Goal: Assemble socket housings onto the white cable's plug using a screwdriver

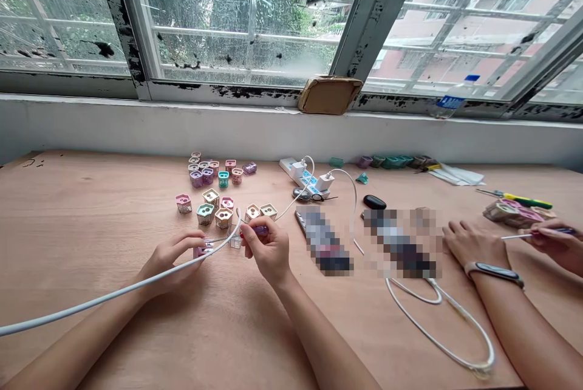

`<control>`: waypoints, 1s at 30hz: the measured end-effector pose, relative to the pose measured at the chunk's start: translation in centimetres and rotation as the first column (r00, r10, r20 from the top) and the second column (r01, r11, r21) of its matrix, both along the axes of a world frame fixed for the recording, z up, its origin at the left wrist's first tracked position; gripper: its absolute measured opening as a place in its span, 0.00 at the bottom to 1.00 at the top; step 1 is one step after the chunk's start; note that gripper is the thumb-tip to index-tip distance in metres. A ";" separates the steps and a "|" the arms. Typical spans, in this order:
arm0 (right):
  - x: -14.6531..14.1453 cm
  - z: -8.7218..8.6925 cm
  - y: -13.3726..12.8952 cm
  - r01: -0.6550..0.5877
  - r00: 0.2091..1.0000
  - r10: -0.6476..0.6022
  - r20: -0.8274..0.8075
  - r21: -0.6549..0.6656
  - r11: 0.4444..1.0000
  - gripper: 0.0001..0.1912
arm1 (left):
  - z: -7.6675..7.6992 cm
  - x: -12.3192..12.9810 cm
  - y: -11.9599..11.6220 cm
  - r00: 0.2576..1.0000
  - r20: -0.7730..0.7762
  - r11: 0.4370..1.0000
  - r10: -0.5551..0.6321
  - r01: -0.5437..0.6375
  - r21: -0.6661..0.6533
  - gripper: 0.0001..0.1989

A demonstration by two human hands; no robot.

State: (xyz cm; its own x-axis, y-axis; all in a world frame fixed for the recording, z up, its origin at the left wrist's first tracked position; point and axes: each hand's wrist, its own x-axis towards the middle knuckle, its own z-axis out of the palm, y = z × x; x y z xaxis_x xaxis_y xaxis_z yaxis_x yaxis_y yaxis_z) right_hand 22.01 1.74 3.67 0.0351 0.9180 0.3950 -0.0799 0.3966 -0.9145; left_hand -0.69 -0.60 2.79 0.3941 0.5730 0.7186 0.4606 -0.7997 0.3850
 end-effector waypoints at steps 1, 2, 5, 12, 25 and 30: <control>0.0 0.0 0.0 0.003 1.000 -0.003 -0.006 0.001 1.000 0.18 | 0.0 0.0 0.0 1.000 -0.001 1.000 0.000 0.000 -0.002 0.07; 0.0 0.0 0.0 0.003 1.000 -0.003 -0.010 0.004 1.000 0.18 | 0.0 0.0 0.0 1.000 -0.004 1.000 0.002 -0.002 -0.006 0.07; 0.1 0.0 0.0 -0.009 1.000 0.009 -0.002 0.019 1.000 0.18 | -0.1 0.0 0.0 1.000 -0.010 1.000 0.007 -0.007 -0.016 0.08; 0.2 -0.2 0.0 -0.022 0.999 0.021 0.041 0.024 0.999 0.18 | -0.3 -0.1 -0.1 1.000 -0.028 0.999 0.011 -0.012 -0.036 0.08; 0.2 -0.4 0.1 -0.051 0.997 0.050 0.061 0.017 0.999 0.17 | -1.0 -0.3 0.2 0.999 -0.048 0.998 -0.003 -0.001 -0.069 0.08; 0.4 -0.4 0.1 -0.059 0.990 0.052 0.131 0.045 0.997 0.16 | -1.7 -0.8 0.3 0.997 -0.078 0.995 -0.027 0.019 -0.102 0.08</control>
State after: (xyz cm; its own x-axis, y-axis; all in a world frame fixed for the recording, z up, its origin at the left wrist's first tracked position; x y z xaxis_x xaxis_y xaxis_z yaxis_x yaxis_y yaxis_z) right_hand 22.41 1.89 3.28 -0.0698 0.8967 0.4371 0.0152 0.4391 -0.8983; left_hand -1.50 -0.27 1.05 0.4613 0.6309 0.6238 0.4747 -0.7695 0.4272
